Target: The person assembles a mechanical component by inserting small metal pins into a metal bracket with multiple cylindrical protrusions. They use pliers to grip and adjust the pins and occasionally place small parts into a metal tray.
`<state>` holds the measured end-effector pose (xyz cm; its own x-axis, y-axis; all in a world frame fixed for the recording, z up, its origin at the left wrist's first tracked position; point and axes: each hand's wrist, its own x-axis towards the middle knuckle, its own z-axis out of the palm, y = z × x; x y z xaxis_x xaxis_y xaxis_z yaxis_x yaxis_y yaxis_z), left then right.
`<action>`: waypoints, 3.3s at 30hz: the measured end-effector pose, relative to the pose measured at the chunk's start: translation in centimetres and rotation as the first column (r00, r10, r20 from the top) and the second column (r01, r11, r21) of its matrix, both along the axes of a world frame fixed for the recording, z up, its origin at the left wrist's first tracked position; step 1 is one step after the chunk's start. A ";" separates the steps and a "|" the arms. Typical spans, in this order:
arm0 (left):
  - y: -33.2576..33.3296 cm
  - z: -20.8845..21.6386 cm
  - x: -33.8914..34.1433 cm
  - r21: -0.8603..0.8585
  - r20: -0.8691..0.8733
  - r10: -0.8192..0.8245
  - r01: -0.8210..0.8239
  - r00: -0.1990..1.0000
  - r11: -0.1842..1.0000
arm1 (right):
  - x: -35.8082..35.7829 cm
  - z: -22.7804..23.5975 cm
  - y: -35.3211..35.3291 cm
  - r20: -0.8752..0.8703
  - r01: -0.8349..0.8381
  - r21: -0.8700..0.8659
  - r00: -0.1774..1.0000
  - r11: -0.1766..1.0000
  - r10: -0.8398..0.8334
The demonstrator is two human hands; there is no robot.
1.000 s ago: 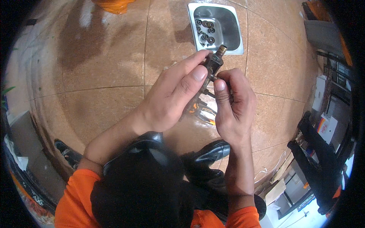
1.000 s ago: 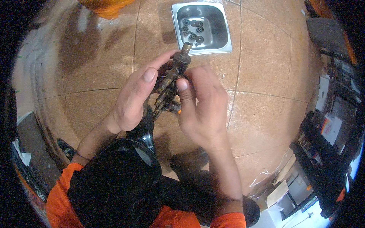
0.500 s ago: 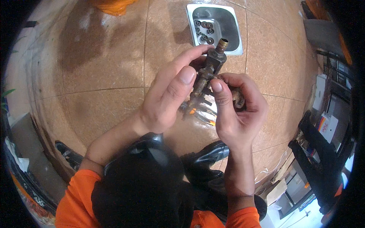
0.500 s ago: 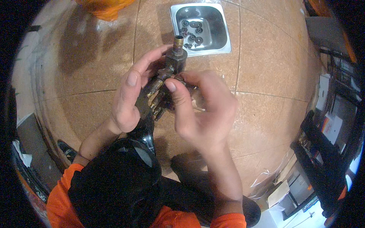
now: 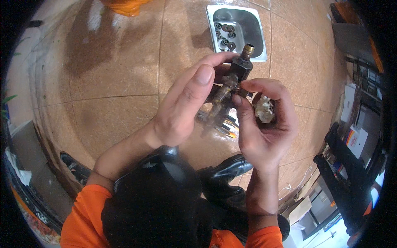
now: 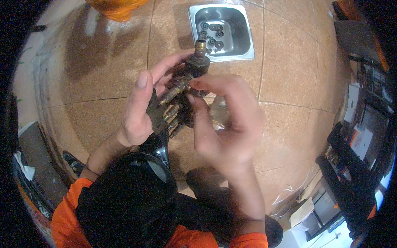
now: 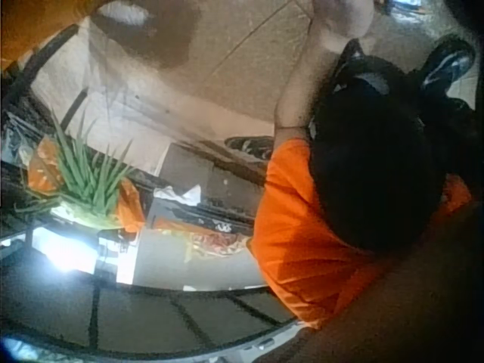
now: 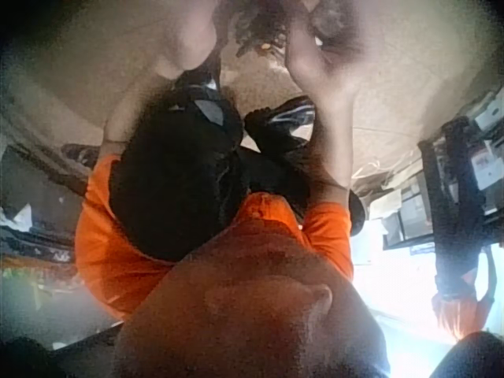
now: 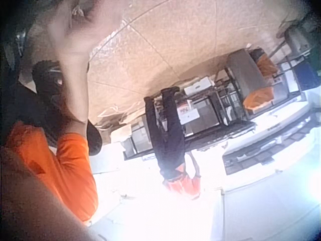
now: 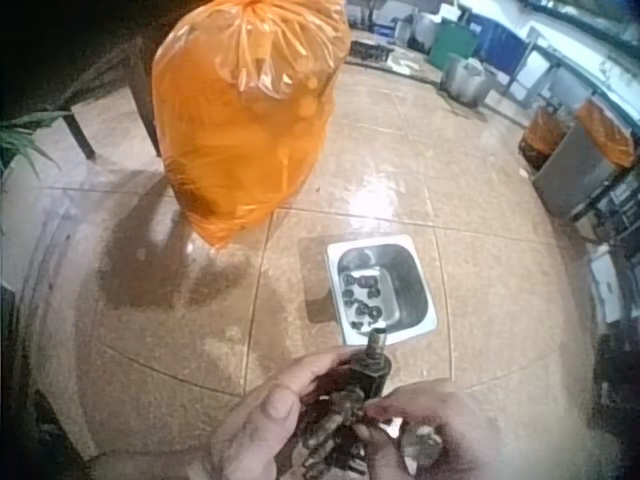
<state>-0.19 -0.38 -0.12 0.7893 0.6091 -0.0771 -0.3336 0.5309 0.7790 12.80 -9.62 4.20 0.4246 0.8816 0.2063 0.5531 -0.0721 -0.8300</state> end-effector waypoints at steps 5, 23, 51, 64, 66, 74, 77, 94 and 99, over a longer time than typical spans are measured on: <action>0.0 -0.1 0.0 -0.008 -0.039 0.044 -0.044 0.998 0.999 | -0.6 1.0 0.3 -0.244 0.142 -0.070 0.957 0.987 -0.155; 0.1 0.1 -0.4 0.150 -0.023 0.028 -0.025 0.999 0.988 | 0.0 0.7 -0.1 0.064 0.100 -0.018 0.993 0.995 -0.099; -0.7 -0.2 0.0 0.087 -0.025 0.032 -0.030 0.999 0.996 | 1.8 0.5 -0.3 0.245 -0.090 -0.064 0.964 0.994 0.103; -0.7 -0.2 -0.2 0.165 -0.015 0.015 -0.012 1.000 0.986 | 1.5 0.9 -0.5 0.246 -0.084 -0.083 0.964 0.993 0.102; -0.8 -0.2 -0.1 0.179 -0.001 0.015 -0.015 1.000 0.984 | 1.7 0.9 -0.6 0.224 -0.072 -0.096 0.970 0.993 0.092; -0.7 -0.3 -0.1 0.144 -0.008 -0.018 0.019 1.000 0.989 | 1.9 1.2 -0.7 0.276 -0.057 -0.240 0.953 0.969 0.124; -0.7 -0.1 -0.2 0.133 -0.004 -0.021 0.021 1.000 0.991 | 1.5 1.3 -0.2 0.193 -0.102 -0.101 0.974 0.990 0.120; -0.4 -0.6 0.0 0.022 -0.016 0.003 -0.003 1.000 1.000 | 1.9 -0.3 0.7 0.238 -0.131 -0.075 0.960 0.989 0.145; 0.0 0.0 -0.1 -0.050 -0.047 -0.005 0.003 0.999 0.999 | 1.7 -1.2 1.2 0.423 -0.131 -0.094 0.892 0.987 0.159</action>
<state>-0.27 -0.42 -0.12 0.7865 0.6005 -0.1441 -0.2951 0.5704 0.7665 14.49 -8.41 2.98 0.1738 0.9434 0.2825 0.8615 -0.0066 -0.5078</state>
